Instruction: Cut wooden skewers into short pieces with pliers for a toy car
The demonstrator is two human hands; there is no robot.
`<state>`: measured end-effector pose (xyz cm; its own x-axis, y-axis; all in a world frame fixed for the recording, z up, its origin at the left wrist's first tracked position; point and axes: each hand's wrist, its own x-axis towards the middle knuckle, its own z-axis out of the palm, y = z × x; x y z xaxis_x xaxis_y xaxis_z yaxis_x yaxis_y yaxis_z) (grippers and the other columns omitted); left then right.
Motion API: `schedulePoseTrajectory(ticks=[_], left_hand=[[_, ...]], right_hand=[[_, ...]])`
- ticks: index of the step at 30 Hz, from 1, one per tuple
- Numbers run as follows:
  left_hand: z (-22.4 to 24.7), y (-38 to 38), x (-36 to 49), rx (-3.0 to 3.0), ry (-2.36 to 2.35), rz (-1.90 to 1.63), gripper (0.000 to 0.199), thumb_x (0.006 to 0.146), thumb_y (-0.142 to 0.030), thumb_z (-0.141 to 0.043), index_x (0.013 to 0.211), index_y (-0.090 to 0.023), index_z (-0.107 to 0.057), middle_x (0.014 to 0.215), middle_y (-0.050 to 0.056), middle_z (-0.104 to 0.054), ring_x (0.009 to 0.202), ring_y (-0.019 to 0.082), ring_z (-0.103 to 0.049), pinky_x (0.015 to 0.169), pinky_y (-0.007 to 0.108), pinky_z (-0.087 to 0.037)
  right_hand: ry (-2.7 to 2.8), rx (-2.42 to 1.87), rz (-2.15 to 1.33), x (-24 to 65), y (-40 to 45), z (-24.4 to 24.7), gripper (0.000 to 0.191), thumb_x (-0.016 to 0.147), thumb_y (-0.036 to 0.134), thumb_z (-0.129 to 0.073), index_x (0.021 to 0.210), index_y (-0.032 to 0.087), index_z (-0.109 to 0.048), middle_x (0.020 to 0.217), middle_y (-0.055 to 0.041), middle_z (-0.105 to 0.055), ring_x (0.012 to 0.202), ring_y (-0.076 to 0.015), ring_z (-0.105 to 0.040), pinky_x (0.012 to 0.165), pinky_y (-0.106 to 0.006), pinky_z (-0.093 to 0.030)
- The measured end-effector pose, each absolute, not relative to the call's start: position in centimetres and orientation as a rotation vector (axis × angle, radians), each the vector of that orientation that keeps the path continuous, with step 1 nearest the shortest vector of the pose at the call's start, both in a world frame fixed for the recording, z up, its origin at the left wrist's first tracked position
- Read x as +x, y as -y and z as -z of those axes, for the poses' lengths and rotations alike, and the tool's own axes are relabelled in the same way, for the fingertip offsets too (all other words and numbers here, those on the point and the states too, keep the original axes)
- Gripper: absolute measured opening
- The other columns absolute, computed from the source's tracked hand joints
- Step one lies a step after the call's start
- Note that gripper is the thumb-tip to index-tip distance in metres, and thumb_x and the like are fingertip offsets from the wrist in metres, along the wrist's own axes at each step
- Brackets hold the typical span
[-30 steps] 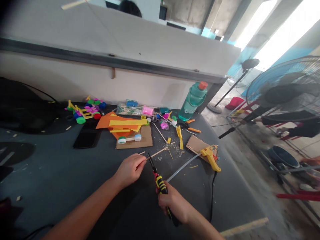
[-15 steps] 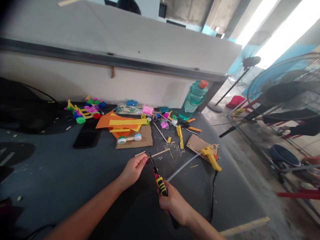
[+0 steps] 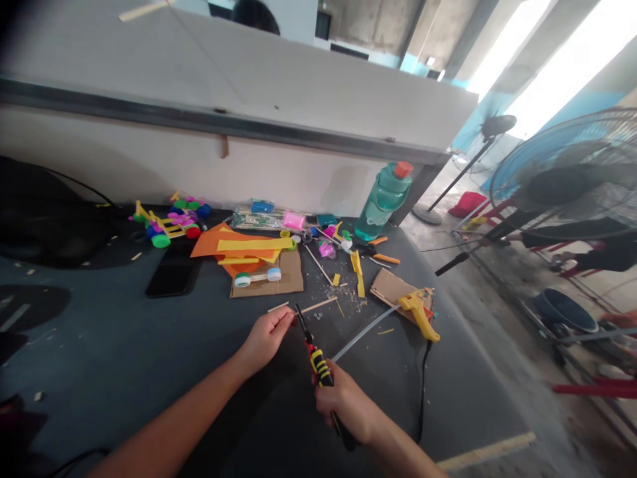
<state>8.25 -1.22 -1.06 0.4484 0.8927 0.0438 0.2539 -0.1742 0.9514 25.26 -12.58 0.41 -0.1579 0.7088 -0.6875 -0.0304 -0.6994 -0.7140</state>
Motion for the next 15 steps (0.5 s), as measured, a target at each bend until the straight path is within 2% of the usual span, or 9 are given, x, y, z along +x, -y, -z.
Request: schedulePoseTrajectory(ticks=[8, 15], left_hand=[[0.9, 0.9, 7.2, 2.200, -1.016, -0.702, 0.027, 0.092, -0.022, -0.036, 0.067, -0.019, -0.044, 0.067, 0.001, -0.050, 0.068, 0.017, -0.048, 0.063, 0.027, -0.033], [0.2, 1.0, 7.1, 2.321, -1.019, -0.681, 0.026, 0.092, -0.020, -0.036, 0.069, -0.020, -0.046, 0.068, 0.001, -0.050, 0.070, 0.017, -0.050, 0.064, 0.026, -0.036]], right_hand=[[0.759, -1.621, -1.962, 24.9, 12.3, -2.0, 0.037, 0.051, 0.020, -0.049, 0.088, 0.018, -0.048, 0.056, 0.0078, -0.047, 0.041, -0.0067, -0.039, 0.041, -0.021, -0.030], [0.760, -1.643, -1.944, 24.5, 12.2, -2.9, 0.038, 0.051, 0.023, -0.049, 0.089, 0.018, -0.047, 0.056, 0.0080, -0.046, 0.041, -0.0074, -0.040, 0.042, -0.021, -0.031]])
